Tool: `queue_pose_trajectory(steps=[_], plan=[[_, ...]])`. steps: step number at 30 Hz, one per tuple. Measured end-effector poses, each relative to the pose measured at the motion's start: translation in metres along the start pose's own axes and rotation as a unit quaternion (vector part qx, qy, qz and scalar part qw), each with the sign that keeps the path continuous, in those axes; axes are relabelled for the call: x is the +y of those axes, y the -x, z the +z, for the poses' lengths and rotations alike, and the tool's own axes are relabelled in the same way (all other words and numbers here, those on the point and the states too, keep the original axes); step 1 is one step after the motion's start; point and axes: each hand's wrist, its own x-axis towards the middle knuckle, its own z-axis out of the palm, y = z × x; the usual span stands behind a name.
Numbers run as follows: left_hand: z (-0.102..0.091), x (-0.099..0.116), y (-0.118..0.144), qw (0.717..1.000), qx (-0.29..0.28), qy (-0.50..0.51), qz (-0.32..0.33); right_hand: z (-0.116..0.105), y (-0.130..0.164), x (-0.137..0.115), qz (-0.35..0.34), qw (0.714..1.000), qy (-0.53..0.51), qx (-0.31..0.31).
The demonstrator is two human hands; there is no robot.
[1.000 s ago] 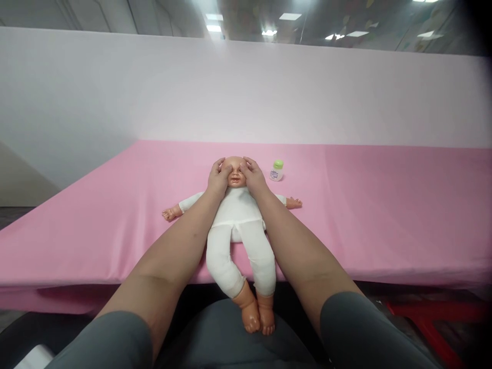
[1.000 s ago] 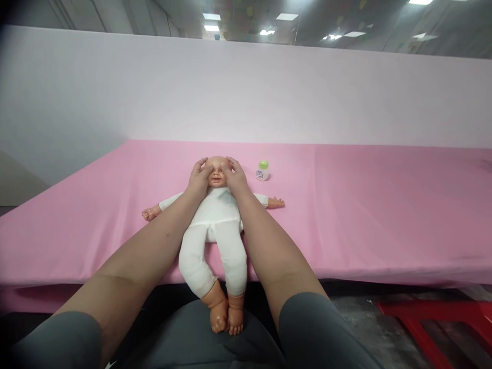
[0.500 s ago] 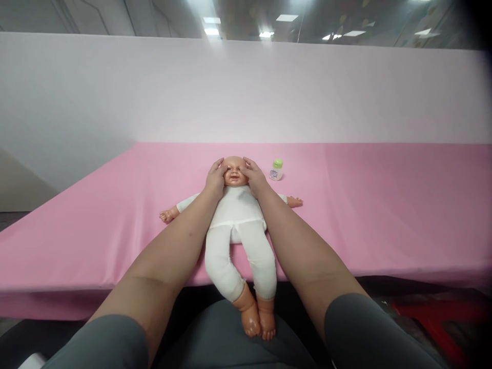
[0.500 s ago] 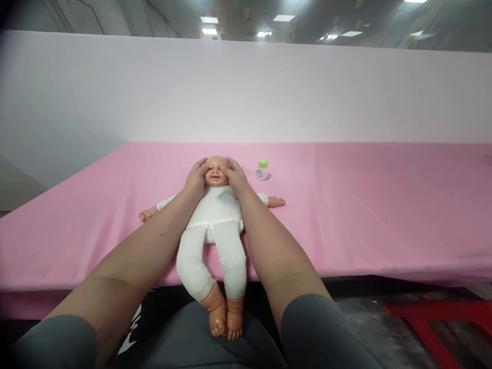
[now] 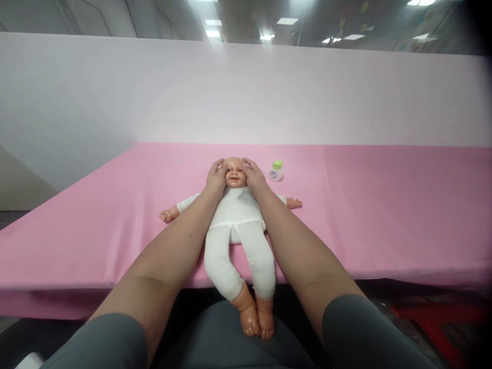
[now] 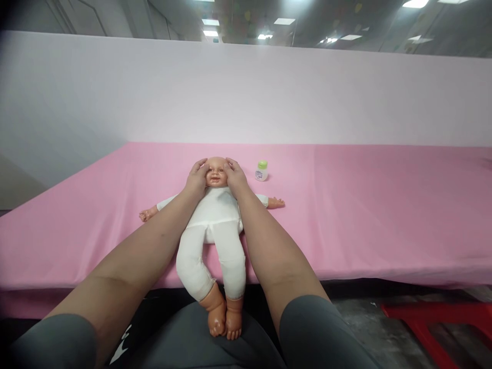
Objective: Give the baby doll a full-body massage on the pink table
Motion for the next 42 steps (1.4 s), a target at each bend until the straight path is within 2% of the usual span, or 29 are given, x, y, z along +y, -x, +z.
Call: queue_pose_trajectory(steps=[3, 8, 11, 14, 17, 21, 24, 26, 32, 37, 42], plan=[[0.000, 0.001, -0.002, 0.997, -0.008, 0.061, -0.046, -0.002, -0.006, 0.006, 0.023, 1.000, -0.017, -0.012], [-0.009, 0.012, 0.004, 0.993, -0.052, 0.054, -0.087, -0.010, -0.004, 0.002, 0.071, 0.997, -0.007, -0.038], [-0.021, 0.023, 0.013, 0.988, -0.129, 0.001, -0.082, -0.020, 0.008, -0.008, 0.060, 0.993, 0.014, -0.104], [-0.033, 0.031, 0.021, 0.976, -0.179, -0.110, -0.062, -0.027, 0.021, -0.017, 0.053, 0.984, 0.071, -0.153], [-0.038, 0.033, 0.021, 0.957, -0.166, -0.238, -0.026, -0.029, 0.026, -0.022, 0.039, 0.979, 0.138, -0.146], [-0.037, 0.031, 0.016, 0.911, -0.134, -0.388, 0.041, -0.024, 0.023, -0.024, -0.007, 0.972, 0.204, -0.120], [-0.035, 0.031, 0.016, 0.880, -0.112, -0.456, 0.068, -0.019, 0.021, -0.025, -0.026, 0.964, 0.246, -0.096], [-0.034, 0.031, 0.017, 0.872, -0.104, -0.473, 0.071, -0.018, 0.021, -0.025, -0.026, 0.959, 0.273, -0.071], [-0.036, 0.027, 0.016, 0.889, -0.104, -0.442, 0.069, -0.018, 0.020, -0.025, -0.003, 0.951, 0.306, -0.036], [-0.042, 0.018, 0.009, 0.934, -0.097, -0.340, 0.058, -0.023, 0.020, -0.025, 0.018, 0.974, 0.220, -0.046], [-0.042, 0.005, 0.003, 0.977, -0.082, -0.196, 0.012, -0.028, 0.017, -0.014, 0.033, 0.984, 0.167, -0.051]])
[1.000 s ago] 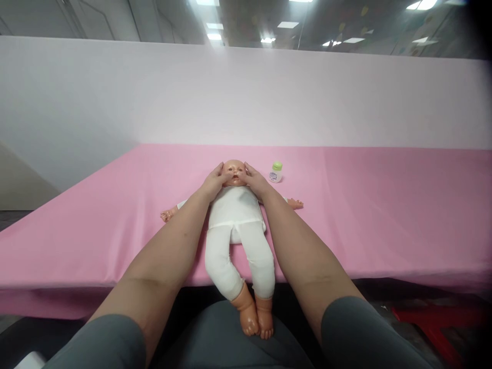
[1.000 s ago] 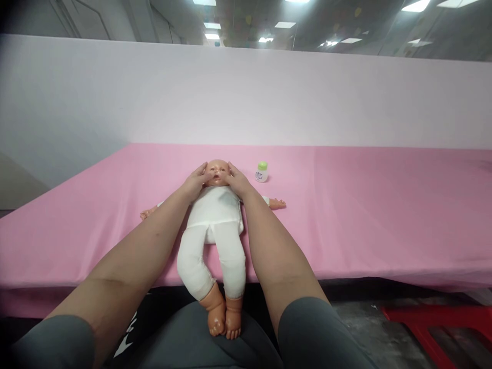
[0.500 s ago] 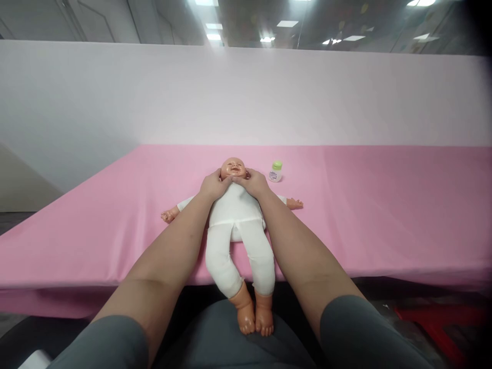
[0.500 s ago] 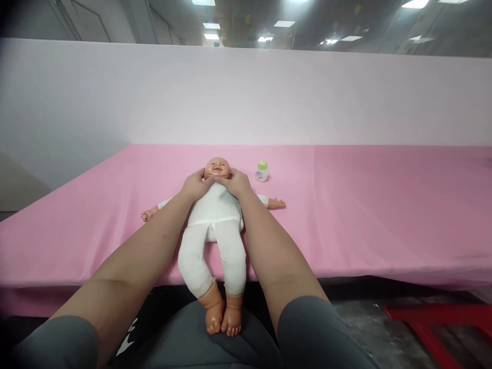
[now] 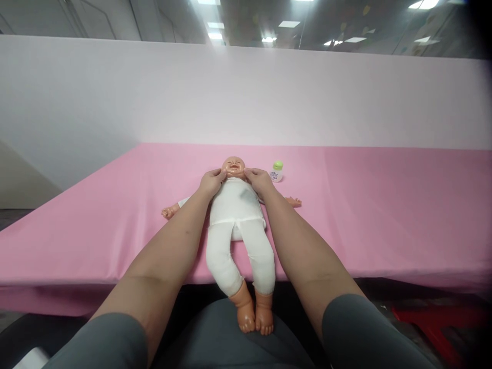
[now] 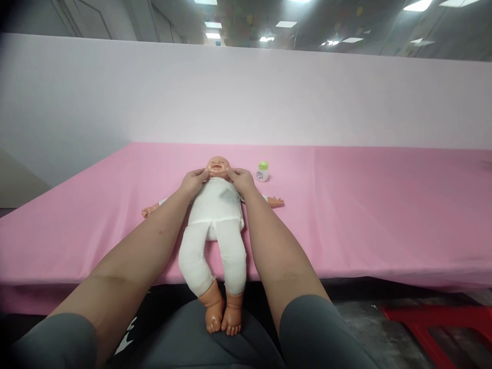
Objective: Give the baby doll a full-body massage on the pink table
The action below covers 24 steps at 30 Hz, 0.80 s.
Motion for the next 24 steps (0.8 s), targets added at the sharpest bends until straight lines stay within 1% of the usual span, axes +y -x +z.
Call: queue_pose_trajectory(steps=[3, 6, 10, 14, 20, 24], plan=[[0.004, -0.003, -0.003, 0.998, 0.017, 0.048, -0.021, 0.001, -0.003, 0.004, 0.012, 1.000, 0.010, 0.017], [0.005, -0.002, -0.003, 0.998, 0.023, 0.057, -0.027, 0.001, -0.003, 0.001, 0.009, 0.999, 0.036, 0.025], [-0.001, 0.007, 0.004, 1.000, -0.004, -0.008, -0.003, 0.001, 0.003, -0.008, -0.015, 0.999, 0.036, 0.011], [-0.005, 0.017, 0.012, 0.998, -0.030, -0.054, 0.002, 0.002, 0.006, -0.011, -0.014, 0.999, 0.043, -0.006], [-0.004, 0.023, 0.015, 0.995, -0.027, -0.099, 0.004, 0.005, 0.002, -0.007, -0.002, 0.995, 0.098, 0.032], [-0.003, 0.021, 0.013, 0.995, -0.023, -0.096, 0.007, 0.005, 0.002, -0.007, -0.003, 0.994, 0.100, 0.036]])
